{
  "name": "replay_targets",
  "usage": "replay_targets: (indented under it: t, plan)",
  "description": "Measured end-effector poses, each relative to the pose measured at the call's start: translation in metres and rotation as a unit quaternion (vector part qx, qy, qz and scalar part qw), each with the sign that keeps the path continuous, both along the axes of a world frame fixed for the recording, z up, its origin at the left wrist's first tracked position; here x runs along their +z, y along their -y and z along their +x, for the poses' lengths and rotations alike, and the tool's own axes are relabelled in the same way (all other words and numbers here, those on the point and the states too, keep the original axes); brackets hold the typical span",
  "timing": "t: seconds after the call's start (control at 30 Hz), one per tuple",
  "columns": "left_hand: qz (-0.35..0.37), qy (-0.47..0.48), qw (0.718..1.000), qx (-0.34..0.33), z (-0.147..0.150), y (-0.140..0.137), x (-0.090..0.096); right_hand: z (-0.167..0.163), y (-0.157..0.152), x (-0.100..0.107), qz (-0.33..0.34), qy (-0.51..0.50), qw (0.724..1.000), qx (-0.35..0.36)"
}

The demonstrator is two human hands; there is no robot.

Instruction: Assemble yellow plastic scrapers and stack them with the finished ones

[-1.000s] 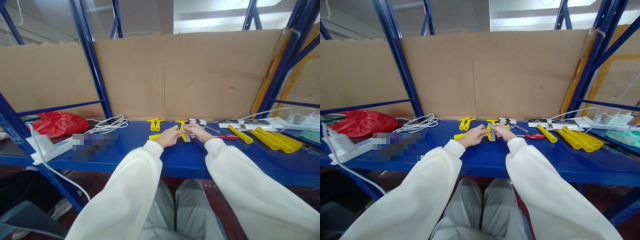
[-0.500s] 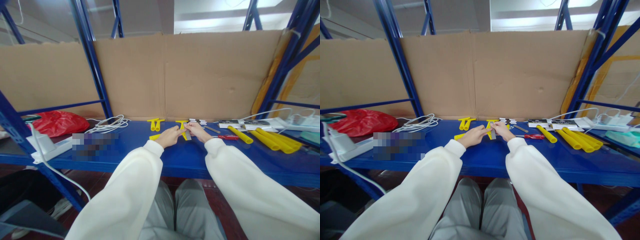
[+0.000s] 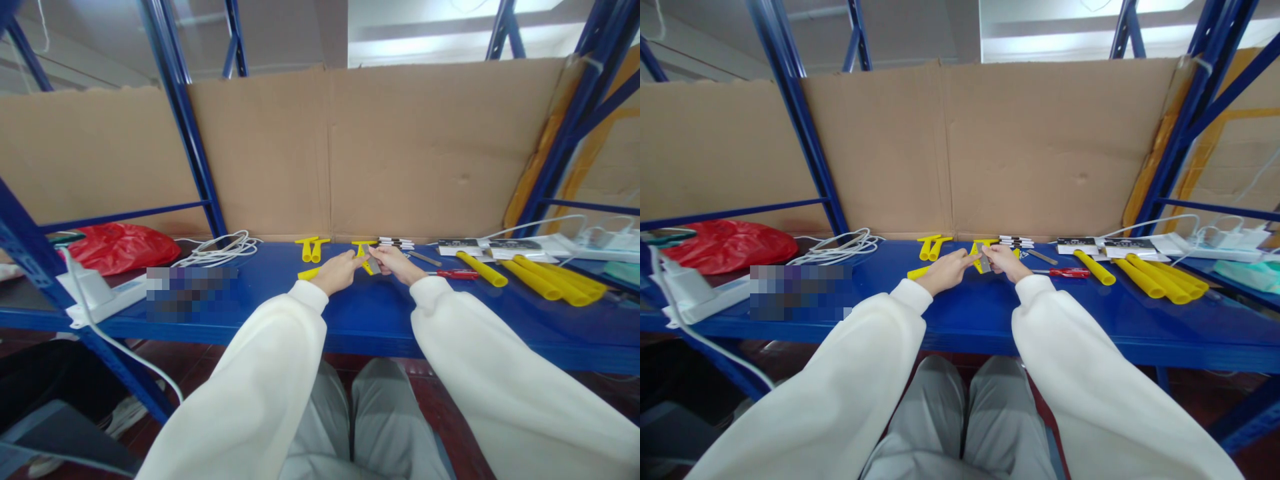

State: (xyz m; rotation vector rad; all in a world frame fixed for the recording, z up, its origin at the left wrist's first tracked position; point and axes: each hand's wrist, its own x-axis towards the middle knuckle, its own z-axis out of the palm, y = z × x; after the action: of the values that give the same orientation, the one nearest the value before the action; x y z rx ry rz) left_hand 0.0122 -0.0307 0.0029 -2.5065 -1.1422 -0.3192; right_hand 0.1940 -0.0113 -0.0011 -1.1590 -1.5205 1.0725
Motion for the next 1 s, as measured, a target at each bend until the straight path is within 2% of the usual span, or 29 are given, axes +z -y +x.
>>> replay_targets:
  t: [0.13,0.37,0.57,0.63,0.7,0.77,0.83,1.0]
  plan:
    - [-0.02,0.024,0.999,0.033,-0.004,-0.003,0.0,0.003,0.005,0.004,-0.042,0.009,0.997,0.056]
    - [-0.047,0.02,0.998,0.041,-0.004,-0.001,0.002,0.001,0.011,0.003,-0.032,0.071,0.993,0.088]
    - [-0.038,0.043,0.998,0.033,-0.005,-0.003,0.002,0.006,0.005,0.007,0.009,0.087,0.995,0.048]
    - [-0.036,0.058,0.997,0.031,-0.005,-0.003,0.002,0.016,-0.001,0.01,0.046,0.138,0.989,-0.019]
    - [-0.037,0.066,0.997,0.03,-0.006,-0.002,0.003,0.03,-0.007,0.013,0.098,0.216,0.957,-0.169]
    - [-0.043,0.063,0.996,0.035,-0.006,-0.001,0.003,0.045,-0.011,0.015,0.119,0.306,0.901,-0.283]
    - [-0.05,0.055,0.996,0.041,-0.006,-0.001,0.003,0.056,-0.013,0.013,0.092,0.379,0.868,-0.308]
    - [-0.055,0.041,0.997,0.032,-0.007,-0.007,-0.003,0.062,-0.014,0.006,0.018,0.48,0.842,-0.245]
